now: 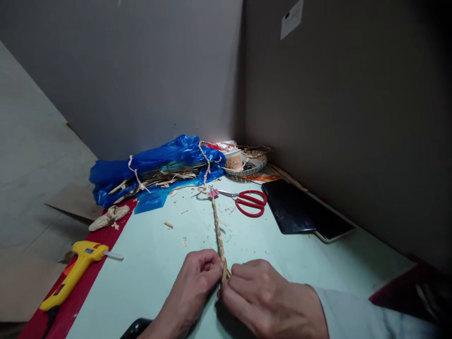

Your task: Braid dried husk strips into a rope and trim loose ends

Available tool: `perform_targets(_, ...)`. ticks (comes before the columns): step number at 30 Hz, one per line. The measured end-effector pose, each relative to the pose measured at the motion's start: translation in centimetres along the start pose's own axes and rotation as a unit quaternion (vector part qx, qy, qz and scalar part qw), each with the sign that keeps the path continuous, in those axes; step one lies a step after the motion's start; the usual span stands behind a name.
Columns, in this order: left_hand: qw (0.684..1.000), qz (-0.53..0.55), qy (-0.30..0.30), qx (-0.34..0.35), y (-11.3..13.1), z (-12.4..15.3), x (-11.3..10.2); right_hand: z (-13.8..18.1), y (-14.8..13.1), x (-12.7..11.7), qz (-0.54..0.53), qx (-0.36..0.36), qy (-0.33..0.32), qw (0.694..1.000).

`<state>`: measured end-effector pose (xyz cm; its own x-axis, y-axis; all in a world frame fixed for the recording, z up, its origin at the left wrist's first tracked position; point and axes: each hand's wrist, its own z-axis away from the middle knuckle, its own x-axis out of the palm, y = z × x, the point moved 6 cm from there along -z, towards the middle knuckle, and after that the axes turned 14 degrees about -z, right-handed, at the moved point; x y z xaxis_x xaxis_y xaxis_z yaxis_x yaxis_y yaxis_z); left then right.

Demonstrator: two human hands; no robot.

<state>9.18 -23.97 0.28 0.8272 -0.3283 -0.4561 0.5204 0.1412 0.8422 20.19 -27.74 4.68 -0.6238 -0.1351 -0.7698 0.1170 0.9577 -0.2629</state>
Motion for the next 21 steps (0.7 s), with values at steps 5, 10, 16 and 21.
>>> perform_targets(5,0.998,0.05,-0.037,-0.011,-0.4,0.3,0.3,0.1,-0.5,0.8,0.032,-0.04,-0.04,0.998)
perform_targets(10,0.993,0.105,-0.057,-0.025,-0.6,0.8,0.3,0.1,0.9,-1.0,-0.099,0.072,0.041,0.992)
perform_targets(16,0.979,0.187,-0.082,-0.025,-0.3,1.0,0.3,1.0,5.1,-0.8,-0.397,0.387,0.091,0.827)
perform_targets(21,0.995,0.067,-0.062,0.031,0.5,1.1,0.0,1.1,5.3,1.5,-0.573,0.418,0.067,0.702)
